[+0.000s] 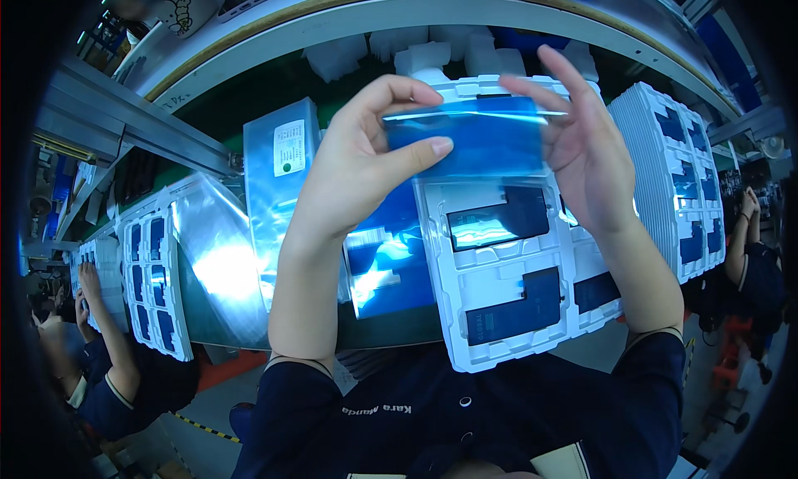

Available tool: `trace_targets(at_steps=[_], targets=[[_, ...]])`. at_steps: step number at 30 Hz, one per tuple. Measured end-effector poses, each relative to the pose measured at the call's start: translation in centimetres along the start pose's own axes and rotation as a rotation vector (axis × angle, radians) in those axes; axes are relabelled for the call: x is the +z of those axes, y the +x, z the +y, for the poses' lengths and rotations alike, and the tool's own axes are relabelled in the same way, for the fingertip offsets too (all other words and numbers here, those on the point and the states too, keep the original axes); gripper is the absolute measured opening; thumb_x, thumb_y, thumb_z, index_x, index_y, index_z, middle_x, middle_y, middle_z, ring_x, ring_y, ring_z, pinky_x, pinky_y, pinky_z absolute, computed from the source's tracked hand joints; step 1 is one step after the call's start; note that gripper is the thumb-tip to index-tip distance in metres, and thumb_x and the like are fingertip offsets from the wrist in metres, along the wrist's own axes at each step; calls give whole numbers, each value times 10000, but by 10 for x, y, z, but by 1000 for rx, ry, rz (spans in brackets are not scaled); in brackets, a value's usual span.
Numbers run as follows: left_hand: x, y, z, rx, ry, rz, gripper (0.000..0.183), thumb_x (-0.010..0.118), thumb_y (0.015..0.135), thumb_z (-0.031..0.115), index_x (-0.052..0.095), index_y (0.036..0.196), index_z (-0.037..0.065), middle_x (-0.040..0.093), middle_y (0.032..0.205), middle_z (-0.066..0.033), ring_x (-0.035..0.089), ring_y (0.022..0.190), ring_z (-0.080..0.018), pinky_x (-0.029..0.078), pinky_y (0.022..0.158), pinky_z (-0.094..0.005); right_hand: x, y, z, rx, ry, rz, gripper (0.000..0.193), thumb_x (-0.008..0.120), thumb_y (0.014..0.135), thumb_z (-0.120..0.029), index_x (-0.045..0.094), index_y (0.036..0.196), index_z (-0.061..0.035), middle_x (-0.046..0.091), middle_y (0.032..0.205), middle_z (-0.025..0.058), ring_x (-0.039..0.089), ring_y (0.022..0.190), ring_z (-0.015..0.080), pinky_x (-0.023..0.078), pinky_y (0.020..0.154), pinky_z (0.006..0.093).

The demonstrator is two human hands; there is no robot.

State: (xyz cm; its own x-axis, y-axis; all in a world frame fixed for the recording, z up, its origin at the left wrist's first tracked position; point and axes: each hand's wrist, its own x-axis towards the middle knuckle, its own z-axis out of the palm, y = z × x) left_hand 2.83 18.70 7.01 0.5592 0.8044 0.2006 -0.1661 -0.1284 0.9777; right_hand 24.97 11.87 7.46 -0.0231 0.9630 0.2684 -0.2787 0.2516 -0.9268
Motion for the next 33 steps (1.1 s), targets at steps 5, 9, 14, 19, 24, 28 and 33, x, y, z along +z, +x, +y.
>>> trace_targets(at_steps=[5, 9, 14, 19, 24, 28, 33], targets=[[3, -5, 3, 102, 202, 47, 215, 708, 779, 43, 585, 955, 40, 601, 891, -31, 597, 847, -89, 476, 728, -215, 2, -2, 2, 135, -407, -76, 242, 667, 857, -128, 619, 1061, -6, 658, 985, 97, 628, 922, 147, 514, 801, 278], [5, -8, 9, 104, 183, 75, 174, 729, 784, 89, 623, 906, 24, 634, 818, -34, 605, 776, -80, 473, 682, -209, 1, -2, 1, 142, -244, -43, 253, 728, 803, -115, 634, 1015, -15, 656, 926, 73, 625, 858, 119, 518, 775, 249], [11, -9, 10, 105, 196, 153, 212, 769, 765, 179, 650, 737, 6, 641, 665, -34, 595, 607, -72, 448, 560, -185, 0, -5, 3, -6, -237, 43, 228, 707, 820, -104, 633, 1020, -23, 661, 926, 68, 627, 860, 118, 510, 797, 254], [4, -13, 5, 119, 382, 163, 316, 828, 695, 256, 637, 632, 13, 600, 553, -13, 547, 489, -46, 372, 463, -160, 1, -5, 1, -90, -258, 100, 215, 687, 840, -114, 629, 1029, -30, 663, 905, 57, 627, 843, 109, 512, 780, 257], [8, -11, 4, 225, 524, 134, 216, 819, 687, 146, 659, 744, 12, 609, 606, 2, 544, 543, -27, 378, 489, -151, -7, -2, -13, -102, -287, 140, 194, 637, 882, -130, 605, 1045, -32, 658, 885, 48, 630, 770, 92, 518, 668, 220], [0, -15, 21, 52, 583, -19, 210, 795, 698, 116, 657, 812, 5, 603, 632, 6, 548, 531, -30, 398, 497, -158, -29, 4, -27, -112, -263, 208, 240, 613, 897, -135, 551, 1111, -48, 636, 882, 27, 607, 730, 66, 493, 597, 195], [-23, -17, 19, 173, 134, 171, 135, 713, 782, 111, 668, 864, 14, 637, 736, -21, 520, 570, -16, 363, 515, -147, -85, 0, -23, -4, -540, 291, 281, 640, 859, -89, 549, 1122, -47, 618, 922, 14, 554, 781, 55, 429, 625, 189]])
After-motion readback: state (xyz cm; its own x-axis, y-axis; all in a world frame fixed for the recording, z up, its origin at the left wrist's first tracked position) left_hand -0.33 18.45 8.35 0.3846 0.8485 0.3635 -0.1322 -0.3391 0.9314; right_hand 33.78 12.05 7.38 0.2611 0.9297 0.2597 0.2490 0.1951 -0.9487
